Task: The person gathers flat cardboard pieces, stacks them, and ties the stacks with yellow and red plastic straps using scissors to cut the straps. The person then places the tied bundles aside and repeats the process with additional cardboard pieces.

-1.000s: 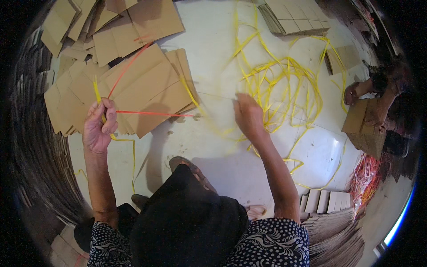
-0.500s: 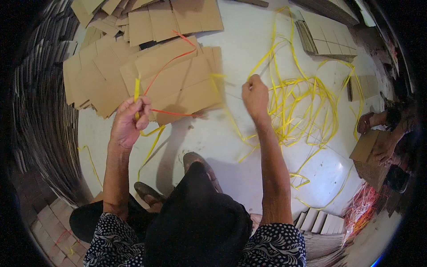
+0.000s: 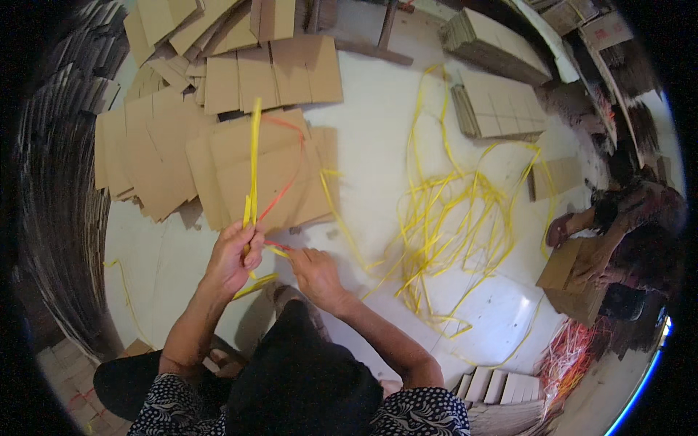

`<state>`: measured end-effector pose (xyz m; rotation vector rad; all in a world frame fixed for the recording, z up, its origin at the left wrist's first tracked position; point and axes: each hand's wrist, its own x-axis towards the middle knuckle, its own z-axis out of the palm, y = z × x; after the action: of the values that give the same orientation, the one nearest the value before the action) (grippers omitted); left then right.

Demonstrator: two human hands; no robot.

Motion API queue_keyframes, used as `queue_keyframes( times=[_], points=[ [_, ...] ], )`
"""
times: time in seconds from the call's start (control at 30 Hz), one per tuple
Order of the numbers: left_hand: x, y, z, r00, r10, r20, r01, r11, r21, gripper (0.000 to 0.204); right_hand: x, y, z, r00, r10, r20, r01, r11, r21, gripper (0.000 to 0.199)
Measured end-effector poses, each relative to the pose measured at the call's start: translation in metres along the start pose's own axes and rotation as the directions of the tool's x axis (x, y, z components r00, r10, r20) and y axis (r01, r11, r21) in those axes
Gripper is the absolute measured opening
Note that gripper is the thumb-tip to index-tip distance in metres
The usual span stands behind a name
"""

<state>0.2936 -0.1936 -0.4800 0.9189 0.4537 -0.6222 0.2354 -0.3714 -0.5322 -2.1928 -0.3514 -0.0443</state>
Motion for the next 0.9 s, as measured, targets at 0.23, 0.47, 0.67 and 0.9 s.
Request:
queue_keyframes(
  times=[0.23, 0.47, 0.67, 0.9],
  points=[
    [-0.026, 0.104, -0.028, 0.989, 0.147, -0.024, -0.132, 0.938, 0.321, 0.019, -0.089, 0.192, -0.074, 0.973, 0.167, -0.158, -0.224, 0.845, -0.485, 0.016],
    [-0.122, 0.234, -0.114, 0.755, 0.575, -0.315, -0.186, 0.649, 0.738, 0.016, -0.146, 0.243, -0.168, 0.734, 0.607, -0.304, -0.665, 0.552, -0.504, 0.027],
    [-0.281, 0.259, -0.17, 0.296, 0.757, -0.583, -0.369, 0.653, 0.661, 0.016, -0.104, 0.098, -0.081, 0.988, 0.141, -0.067, -0.155, 0.841, -0.519, 0.018],
    [-0.391, 0.243, -0.18, 0.238, 0.794, -0.559, -0.443, 0.601, 0.665, 0.017, -0.022, 0.017, 0.051, 0.996, 0.024, 0.09, 0.008, 0.938, -0.346, 0.019]
  ],
)
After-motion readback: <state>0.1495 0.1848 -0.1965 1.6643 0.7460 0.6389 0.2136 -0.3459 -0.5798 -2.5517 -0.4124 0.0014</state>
